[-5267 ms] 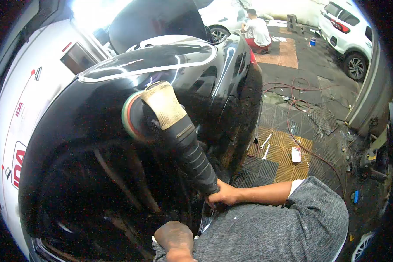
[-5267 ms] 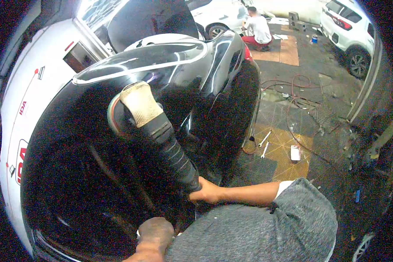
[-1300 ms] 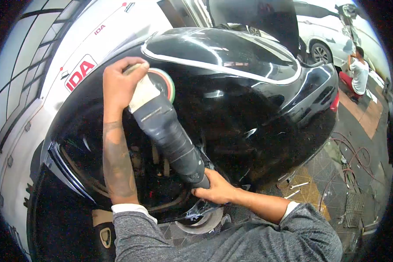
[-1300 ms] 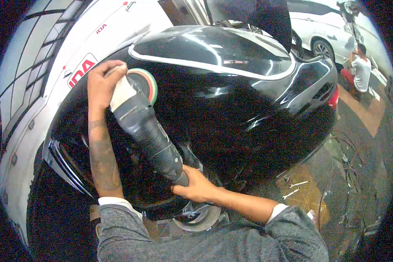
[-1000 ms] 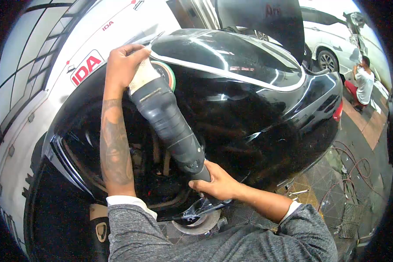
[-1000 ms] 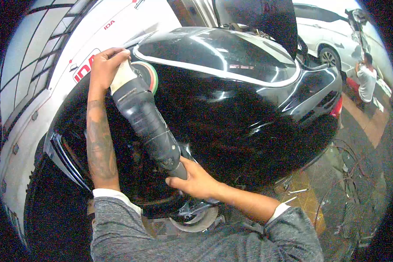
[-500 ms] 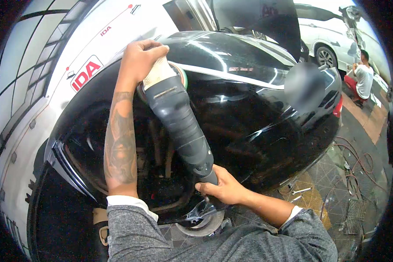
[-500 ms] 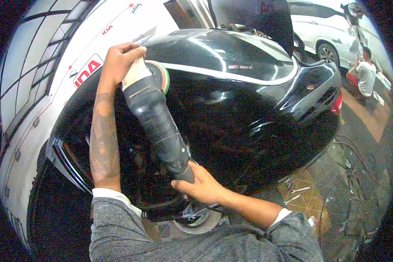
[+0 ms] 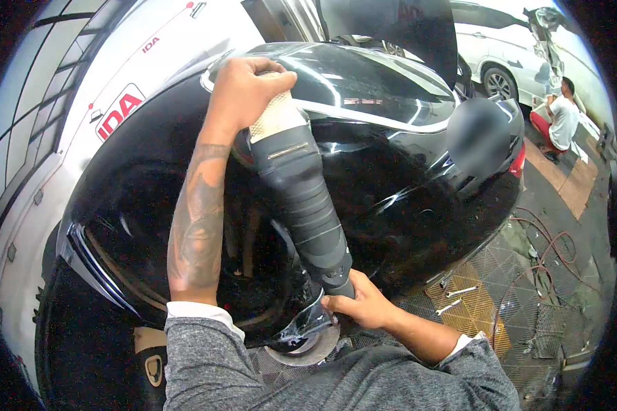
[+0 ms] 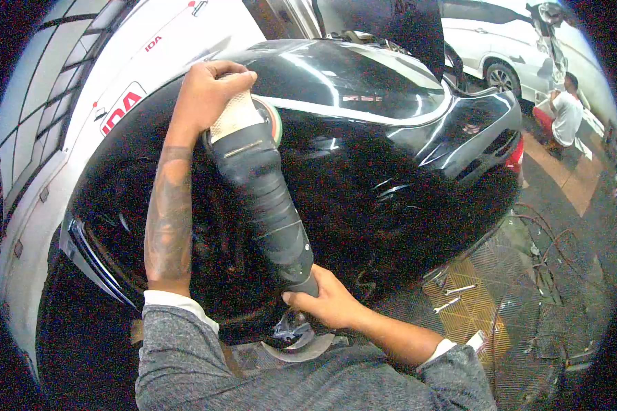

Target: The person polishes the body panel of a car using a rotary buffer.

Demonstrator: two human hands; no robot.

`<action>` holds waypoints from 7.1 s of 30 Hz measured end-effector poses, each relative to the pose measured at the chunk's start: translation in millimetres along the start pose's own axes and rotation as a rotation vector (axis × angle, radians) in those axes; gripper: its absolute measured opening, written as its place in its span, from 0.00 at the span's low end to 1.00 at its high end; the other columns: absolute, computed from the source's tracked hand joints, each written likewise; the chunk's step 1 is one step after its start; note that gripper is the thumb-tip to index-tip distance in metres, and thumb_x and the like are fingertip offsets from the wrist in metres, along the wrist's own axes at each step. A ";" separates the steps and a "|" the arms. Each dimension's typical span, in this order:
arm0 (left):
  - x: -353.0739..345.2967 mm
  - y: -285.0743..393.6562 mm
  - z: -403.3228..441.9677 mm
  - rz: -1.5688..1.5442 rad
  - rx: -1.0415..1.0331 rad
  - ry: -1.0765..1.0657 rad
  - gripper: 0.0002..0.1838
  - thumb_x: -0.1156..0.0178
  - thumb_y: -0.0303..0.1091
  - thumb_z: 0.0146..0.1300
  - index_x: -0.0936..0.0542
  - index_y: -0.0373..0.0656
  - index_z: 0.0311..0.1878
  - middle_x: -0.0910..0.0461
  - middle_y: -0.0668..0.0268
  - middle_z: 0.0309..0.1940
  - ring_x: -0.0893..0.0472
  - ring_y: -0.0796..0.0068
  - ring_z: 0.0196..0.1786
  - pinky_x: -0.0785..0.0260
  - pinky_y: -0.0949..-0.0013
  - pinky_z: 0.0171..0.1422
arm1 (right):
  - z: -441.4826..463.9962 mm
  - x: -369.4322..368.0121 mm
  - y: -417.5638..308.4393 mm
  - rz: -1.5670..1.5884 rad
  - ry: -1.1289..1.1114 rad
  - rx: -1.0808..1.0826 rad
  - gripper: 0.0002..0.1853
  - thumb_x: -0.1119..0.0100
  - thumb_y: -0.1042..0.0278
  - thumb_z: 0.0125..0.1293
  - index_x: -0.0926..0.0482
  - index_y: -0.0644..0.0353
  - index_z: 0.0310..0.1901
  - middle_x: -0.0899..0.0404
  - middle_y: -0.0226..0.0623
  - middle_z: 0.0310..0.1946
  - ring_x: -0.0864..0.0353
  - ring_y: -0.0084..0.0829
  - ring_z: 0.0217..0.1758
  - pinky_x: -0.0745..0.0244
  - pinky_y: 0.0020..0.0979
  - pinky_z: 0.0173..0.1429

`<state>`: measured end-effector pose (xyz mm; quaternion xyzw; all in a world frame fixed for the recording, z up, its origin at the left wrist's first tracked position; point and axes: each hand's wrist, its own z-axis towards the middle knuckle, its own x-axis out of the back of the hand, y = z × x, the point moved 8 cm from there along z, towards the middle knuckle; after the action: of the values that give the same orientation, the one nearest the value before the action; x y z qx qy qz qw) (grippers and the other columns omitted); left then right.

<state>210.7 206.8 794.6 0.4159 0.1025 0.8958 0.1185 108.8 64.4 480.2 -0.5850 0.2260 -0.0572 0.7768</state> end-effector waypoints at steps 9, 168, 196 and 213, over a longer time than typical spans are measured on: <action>-54.0 28.1 7.3 0.039 -0.079 -0.019 0.21 0.31 0.50 0.48 0.11 0.41 0.36 0.13 0.55 0.29 0.13 0.62 0.35 0.22 0.65 0.45 | -26.0 33.1 17.6 0.042 0.080 -0.010 0.17 0.34 0.65 0.61 0.25 0.62 0.49 0.22 0.28 0.35 0.24 0.21 0.38 0.26 0.30 0.45; -41.0 26.6 13.1 0.392 -0.089 -0.251 0.28 0.34 0.57 0.51 0.13 0.37 0.39 0.15 0.46 0.40 0.14 0.50 0.46 0.22 0.57 0.54 | 10.6 6.2 53.6 0.094 0.201 -0.071 0.18 0.36 0.68 0.56 0.25 0.62 0.47 0.20 0.35 0.34 0.21 0.27 0.34 0.24 0.33 0.41; -138.0 80.9 -2.1 0.252 -0.125 -0.456 0.29 0.33 0.53 0.47 0.13 0.39 0.46 0.14 0.51 0.46 0.14 0.57 0.50 0.22 0.59 0.58 | -44.0 34.8 74.3 0.247 0.319 -0.109 0.19 0.42 0.68 0.49 0.25 0.65 0.45 0.20 0.38 0.27 0.19 0.33 0.28 0.24 0.34 0.33; 18.4 -17.7 12.1 0.336 -0.175 -0.100 0.21 0.38 0.50 0.53 0.14 0.38 0.33 0.16 0.47 0.30 0.14 0.53 0.34 0.22 0.58 0.45 | 45.8 -35.5 31.7 -0.069 0.037 -0.016 0.15 0.36 0.70 0.54 0.21 0.61 0.45 0.20 0.27 0.36 0.24 0.22 0.39 0.26 0.30 0.47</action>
<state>210.7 230.1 810.6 0.4594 -0.0524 0.8866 0.0081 90.8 127.2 470.4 -0.5973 0.2205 -0.0928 0.7655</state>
